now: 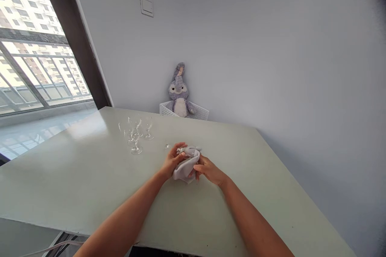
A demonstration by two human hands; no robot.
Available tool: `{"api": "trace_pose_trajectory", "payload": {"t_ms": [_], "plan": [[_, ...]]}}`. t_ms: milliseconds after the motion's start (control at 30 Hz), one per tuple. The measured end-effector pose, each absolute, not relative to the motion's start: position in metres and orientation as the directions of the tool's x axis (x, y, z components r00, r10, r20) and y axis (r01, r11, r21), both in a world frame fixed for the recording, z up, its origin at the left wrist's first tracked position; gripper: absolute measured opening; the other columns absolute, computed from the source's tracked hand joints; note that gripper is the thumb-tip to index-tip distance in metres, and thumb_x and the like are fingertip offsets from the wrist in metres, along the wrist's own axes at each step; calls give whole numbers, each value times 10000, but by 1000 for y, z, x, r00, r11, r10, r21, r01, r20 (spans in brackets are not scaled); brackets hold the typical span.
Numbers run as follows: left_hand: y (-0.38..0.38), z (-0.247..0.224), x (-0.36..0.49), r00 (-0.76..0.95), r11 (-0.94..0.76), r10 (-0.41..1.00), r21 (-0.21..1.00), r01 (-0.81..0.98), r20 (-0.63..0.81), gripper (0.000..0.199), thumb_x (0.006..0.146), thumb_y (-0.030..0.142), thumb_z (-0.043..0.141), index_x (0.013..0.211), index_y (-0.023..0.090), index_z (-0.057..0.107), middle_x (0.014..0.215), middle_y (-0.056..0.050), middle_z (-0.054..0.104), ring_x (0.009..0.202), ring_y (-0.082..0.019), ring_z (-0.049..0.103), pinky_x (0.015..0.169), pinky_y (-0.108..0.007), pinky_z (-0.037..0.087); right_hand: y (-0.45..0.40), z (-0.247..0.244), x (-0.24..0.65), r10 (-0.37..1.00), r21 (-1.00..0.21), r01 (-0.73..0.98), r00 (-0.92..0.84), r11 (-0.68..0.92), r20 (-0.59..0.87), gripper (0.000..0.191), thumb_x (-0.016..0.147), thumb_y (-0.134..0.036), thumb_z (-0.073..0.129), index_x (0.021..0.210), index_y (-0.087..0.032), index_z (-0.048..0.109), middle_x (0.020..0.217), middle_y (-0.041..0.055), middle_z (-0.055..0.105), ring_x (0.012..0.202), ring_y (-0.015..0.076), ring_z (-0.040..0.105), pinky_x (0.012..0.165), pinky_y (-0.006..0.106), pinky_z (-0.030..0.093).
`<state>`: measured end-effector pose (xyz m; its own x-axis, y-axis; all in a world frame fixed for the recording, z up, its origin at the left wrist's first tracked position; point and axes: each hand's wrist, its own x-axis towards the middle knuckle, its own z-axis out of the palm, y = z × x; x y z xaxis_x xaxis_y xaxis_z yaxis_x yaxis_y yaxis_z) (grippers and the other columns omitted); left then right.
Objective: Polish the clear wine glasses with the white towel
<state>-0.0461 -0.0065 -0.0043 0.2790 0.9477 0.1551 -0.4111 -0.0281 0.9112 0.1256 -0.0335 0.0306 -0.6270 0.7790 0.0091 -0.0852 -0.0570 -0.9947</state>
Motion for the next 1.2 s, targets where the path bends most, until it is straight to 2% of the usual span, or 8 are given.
{"api": "trace_pose_trajectory", "payload": {"t_ms": [200,400,600,733,867,933,1100,1200], "plan": [[-9,-4,-46,377,5,921,966,-257,95,463,760,369,572,1187,225,468,832,-13,585,696,-118,538,607,-216,415,-34,7,105,848,-922,-314,-530,-227,-29,401,754,-390,574,1054,-128,527,801,77,656,607,164,634,406,197,451],[-5,0,-46,398,-128,891,961,-243,219,469,734,336,606,1189,263,517,1223,-67,497,1026,-204,499,832,-292,400,-21,-4,112,888,-727,-556,-430,-403,-163,366,752,-484,551,792,-123,593,479,1,589,369,99,524,358,178,411],[-9,0,-47,392,-354,852,933,-57,348,360,750,326,579,1099,237,586,1218,-98,478,1072,-237,464,836,-338,423,-26,4,114,872,-722,-529,-440,-445,-215,589,746,-659,409,885,-119,600,700,70,649,548,155,588,486,275,474],[-11,-1,-44,258,-426,879,904,48,401,368,757,383,559,1091,230,585,1052,-88,557,967,-215,511,832,-345,424,-31,9,112,918,-870,-412,-383,-272,-105,352,756,-488,546,876,-164,616,715,19,628,586,126,562,572,265,465],[-9,0,-45,268,-70,960,995,-67,86,492,801,535,399,1127,195,542,725,-27,577,613,-144,536,604,-306,472,-34,9,112,925,-988,-51,-347,147,155,193,643,-364,684,762,-215,655,736,6,630,714,162,562,667,269,448],[-9,1,-46,296,70,954,994,-86,-42,540,802,575,345,1089,175,564,687,-23,571,566,-134,525,549,-289,465,-33,7,112,929,-976,37,-316,215,193,159,604,-332,715,712,-229,660,723,3,633,716,168,555,678,266,443],[-12,6,-48,396,-69,908,980,-187,139,507,741,400,582,1212,248,474,1013,-61,579,858,-169,553,716,-273,463,-29,9,110,967,-915,-378,-248,-143,-49,301,725,-456,584,866,-195,634,718,19,635,598,144,563,563,275,456],[-10,5,-48,346,-159,916,976,-150,202,471,701,358,632,1141,220,537,865,-43,593,727,-141,552,657,-250,461,-35,10,103,958,-853,-483,-278,-198,-65,318,728,-448,586,907,-188,622,789,35,647,636,148,581,580,281,464]]}}
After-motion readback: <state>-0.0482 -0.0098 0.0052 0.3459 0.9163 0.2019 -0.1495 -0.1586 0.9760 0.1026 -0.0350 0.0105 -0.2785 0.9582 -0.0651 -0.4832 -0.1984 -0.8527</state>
